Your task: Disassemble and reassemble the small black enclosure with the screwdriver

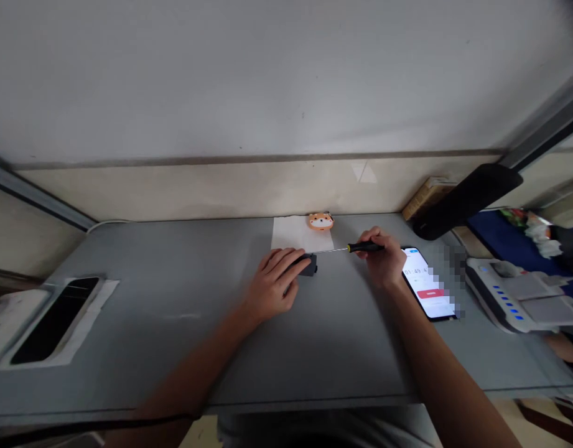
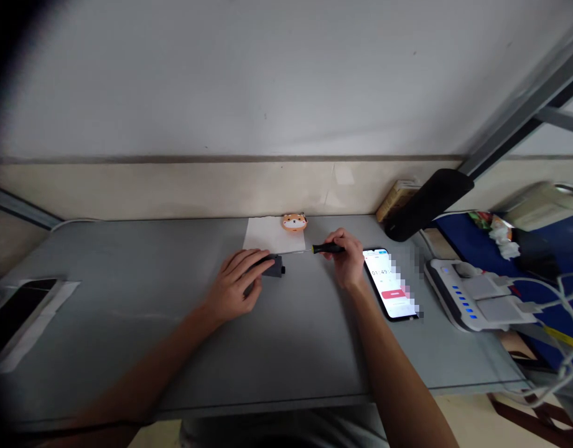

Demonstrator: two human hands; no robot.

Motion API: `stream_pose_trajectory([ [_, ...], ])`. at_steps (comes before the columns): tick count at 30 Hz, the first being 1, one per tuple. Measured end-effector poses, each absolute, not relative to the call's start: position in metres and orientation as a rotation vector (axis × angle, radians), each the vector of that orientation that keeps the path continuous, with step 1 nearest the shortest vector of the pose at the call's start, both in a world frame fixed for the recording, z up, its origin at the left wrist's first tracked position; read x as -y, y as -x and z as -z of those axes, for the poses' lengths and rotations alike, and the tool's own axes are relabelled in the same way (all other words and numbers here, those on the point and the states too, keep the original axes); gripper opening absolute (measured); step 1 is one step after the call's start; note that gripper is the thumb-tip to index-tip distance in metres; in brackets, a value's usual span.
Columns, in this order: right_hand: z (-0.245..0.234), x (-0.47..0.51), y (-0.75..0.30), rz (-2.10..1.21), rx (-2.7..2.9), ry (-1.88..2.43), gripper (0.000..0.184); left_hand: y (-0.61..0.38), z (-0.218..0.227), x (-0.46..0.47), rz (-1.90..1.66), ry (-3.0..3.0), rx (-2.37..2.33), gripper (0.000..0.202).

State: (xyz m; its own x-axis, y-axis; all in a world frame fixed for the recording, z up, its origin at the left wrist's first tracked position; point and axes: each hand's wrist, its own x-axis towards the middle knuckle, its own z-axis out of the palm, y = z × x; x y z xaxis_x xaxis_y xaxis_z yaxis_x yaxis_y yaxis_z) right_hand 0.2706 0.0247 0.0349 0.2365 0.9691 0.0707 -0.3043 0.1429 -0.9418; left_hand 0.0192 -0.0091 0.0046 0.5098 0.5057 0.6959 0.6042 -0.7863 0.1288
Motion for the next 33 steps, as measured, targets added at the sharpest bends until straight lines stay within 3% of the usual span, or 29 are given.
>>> stream_pose_trajectory([
  [11,-0.029,-0.028,-0.272,-1.11,0.923,0.986,0.012,-0.023,-0.008,0.01,1.08,2.575,1.002,0.046],
  [22,-0.032,-0.03,-0.276,-1.097,0.77,0.953,0.01,-0.027,-0.006,0.014,0.86,2.534,1.136,0.055],
  [29,-0.037,-0.03,-0.275,-1.065,0.658,0.975,0.013,-0.021,-0.004,0.012,1.036,2.571,1.015,0.067],
  [33,-0.039,-0.03,-0.275,-1.014,0.638,0.983,0.016,-0.008,-0.008,0.008,1.122,2.621,1.108,0.058],
])
